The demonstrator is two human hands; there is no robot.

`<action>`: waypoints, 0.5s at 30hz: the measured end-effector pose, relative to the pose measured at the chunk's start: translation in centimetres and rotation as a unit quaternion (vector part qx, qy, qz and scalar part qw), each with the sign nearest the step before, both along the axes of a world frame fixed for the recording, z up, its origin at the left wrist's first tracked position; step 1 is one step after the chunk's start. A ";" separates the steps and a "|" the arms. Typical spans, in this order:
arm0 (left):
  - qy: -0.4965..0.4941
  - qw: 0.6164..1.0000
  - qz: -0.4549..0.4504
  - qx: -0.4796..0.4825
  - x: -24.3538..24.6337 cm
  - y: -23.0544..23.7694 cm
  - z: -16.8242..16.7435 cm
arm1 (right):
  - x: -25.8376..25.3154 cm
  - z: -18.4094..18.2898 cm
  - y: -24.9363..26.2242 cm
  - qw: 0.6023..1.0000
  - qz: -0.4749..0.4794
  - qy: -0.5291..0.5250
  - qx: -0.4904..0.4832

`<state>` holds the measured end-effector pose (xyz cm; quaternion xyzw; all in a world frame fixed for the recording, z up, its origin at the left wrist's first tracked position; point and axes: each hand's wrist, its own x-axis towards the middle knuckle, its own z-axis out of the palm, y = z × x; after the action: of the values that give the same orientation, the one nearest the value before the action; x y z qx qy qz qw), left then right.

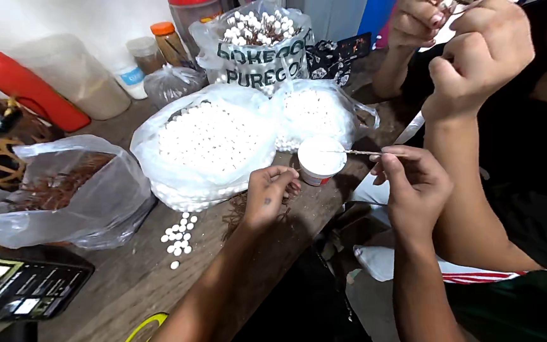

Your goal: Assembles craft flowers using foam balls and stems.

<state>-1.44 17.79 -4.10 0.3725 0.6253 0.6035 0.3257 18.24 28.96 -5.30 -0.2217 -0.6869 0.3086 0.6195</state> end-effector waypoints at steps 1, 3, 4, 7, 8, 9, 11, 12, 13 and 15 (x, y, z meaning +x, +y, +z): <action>0.011 1.000 -0.005 0.003 0.1 0.3 -0.1 | 0.3 0.1 -0.2 1.000 0.010 0.021 -0.017; 0.040 0.999 -0.008 0.007 0.3 0.7 -0.1 | 0.6 0.2 -0.2 0.998 0.024 0.050 -0.036; 0.051 0.999 -0.008 0.006 0.3 1.0 0.0 | 0.7 0.2 -0.2 0.997 0.030 0.061 -0.043; 0.064 0.998 -0.017 0.015 0.2 1.6 0.0 | 1.1 0.0 0.0 0.992 0.052 0.092 -0.064; 0.065 0.997 -0.019 0.027 0.1 1.9 -0.2 | 1.3 0.0 0.0 0.990 0.059 0.103 -0.072; 0.063 0.997 -0.021 0.033 0.2 2.1 -0.3 | 1.4 0.0 0.0 0.989 0.067 0.111 -0.077; 0.059 0.997 -0.022 0.038 0.3 2.3 -0.3 | 1.7 0.1 -0.3 0.985 0.081 0.120 -0.091; 0.058 0.997 -0.022 0.040 0.4 2.3 -0.3 | 1.7 0.1 -0.4 0.984 0.089 0.122 -0.098; 0.058 0.997 -0.024 0.042 0.4 2.2 -0.3 | 1.7 0.1 -0.5 0.982 0.093 0.124 -0.104; 0.057 0.997 -0.026 0.046 0.6 2.1 -0.4 | 1.7 0.0 -0.6 0.981 0.102 0.123 -0.110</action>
<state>-0.85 19.86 -4.45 0.4366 0.6046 0.6009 0.2878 19.97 28.38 -5.31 -0.1781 -0.5863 0.4688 0.6362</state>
